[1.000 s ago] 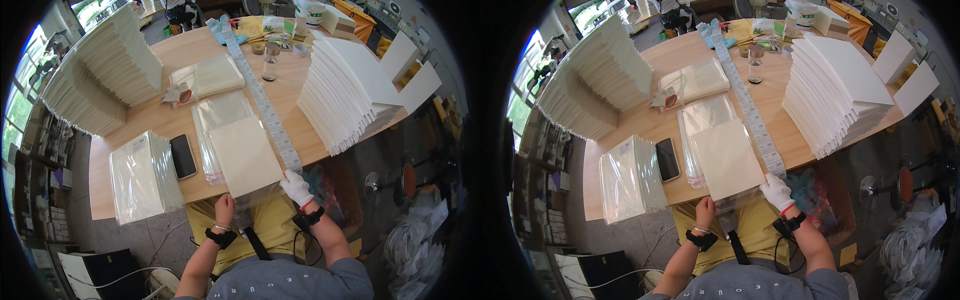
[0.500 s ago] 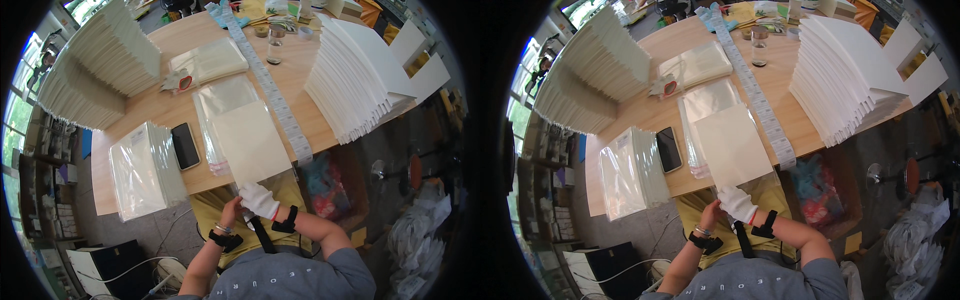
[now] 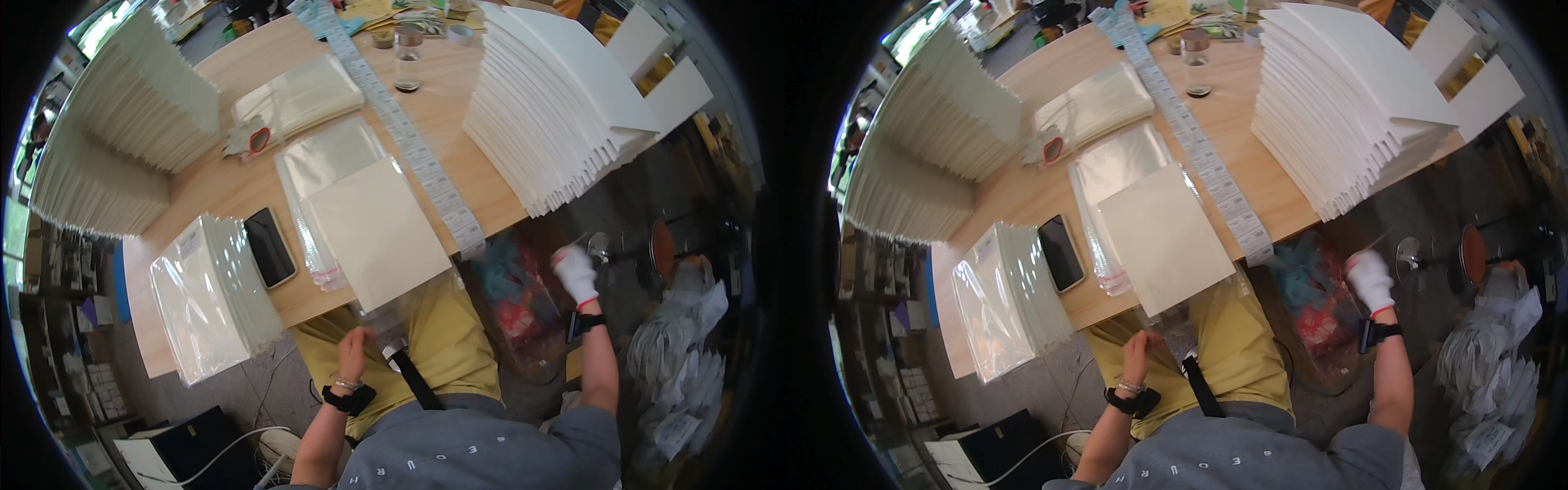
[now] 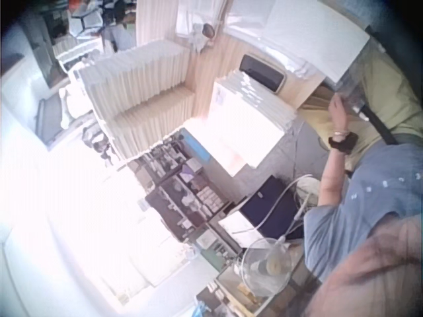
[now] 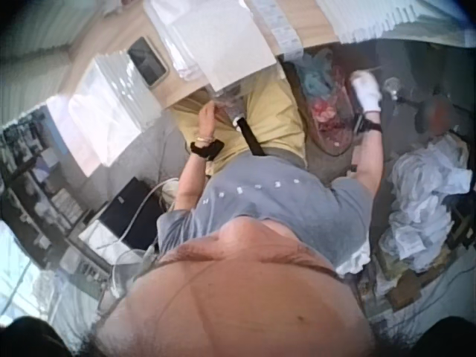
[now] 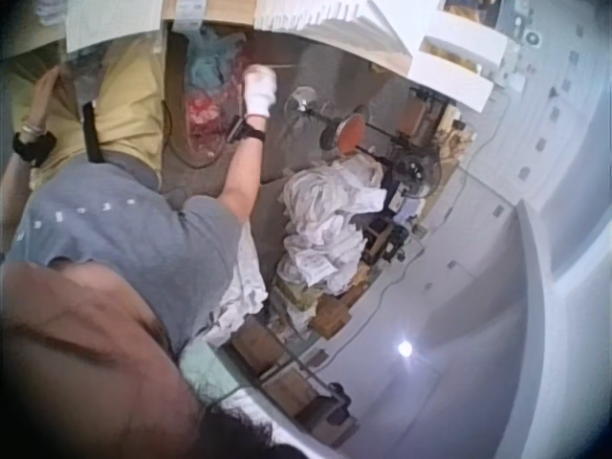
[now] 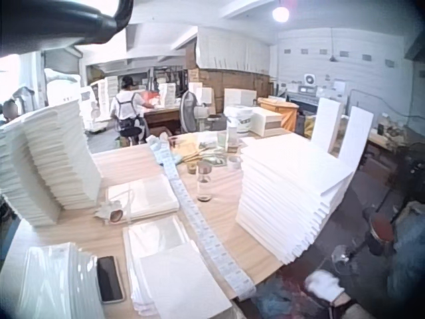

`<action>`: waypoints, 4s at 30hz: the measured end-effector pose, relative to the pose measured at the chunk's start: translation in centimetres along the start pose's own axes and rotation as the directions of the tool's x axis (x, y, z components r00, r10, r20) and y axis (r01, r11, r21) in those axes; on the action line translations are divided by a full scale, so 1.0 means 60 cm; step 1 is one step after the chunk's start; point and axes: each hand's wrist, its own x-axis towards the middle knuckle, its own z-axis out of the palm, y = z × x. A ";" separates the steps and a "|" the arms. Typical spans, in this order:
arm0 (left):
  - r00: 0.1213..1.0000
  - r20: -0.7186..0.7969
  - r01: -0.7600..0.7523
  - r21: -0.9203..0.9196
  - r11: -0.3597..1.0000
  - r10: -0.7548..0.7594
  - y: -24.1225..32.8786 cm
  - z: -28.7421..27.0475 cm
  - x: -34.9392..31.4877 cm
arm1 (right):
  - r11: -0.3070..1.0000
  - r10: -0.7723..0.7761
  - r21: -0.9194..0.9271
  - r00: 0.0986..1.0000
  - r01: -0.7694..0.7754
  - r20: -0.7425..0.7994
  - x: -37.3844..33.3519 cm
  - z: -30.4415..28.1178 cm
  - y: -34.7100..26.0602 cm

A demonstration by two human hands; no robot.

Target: The person places paper products from a stack into plastic bags and applies adhesive labels to each bag.

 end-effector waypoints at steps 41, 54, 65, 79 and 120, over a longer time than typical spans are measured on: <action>0.941 -0.307 -0.130 0.061 0.990 0.143 -0.001 -0.002 0.037 | 0.746 0.132 0.631 0.880 0.215 -0.456 -0.008 0.123 -0.271; 0.709 0.575 0.672 -0.378 0.636 -0.408 0.173 0.253 0.158 | 0.559 -0.437 0.812 0.892 0.171 0.113 0.005 -0.063 -0.259; 0.848 0.443 0.470 -0.374 0.799 -0.292 0.162 0.330 0.183 | 0.685 -0.473 0.337 0.746 0.646 -0.468 -0.005 -0.100 -0.269; 0.910 -0.209 -0.304 0.248 0.920 0.357 0.117 0.078 0.023 | 0.672 -0.340 0.726 0.932 0.146 0.128 0.247 0.035 -0.509; 0.805 -0.433 -0.135 0.533 0.835 0.406 0.216 -0.537 -0.169 | 0.225 -0.865 0.837 0.498 0.499 -0.065 -0.091 -0.068 -0.927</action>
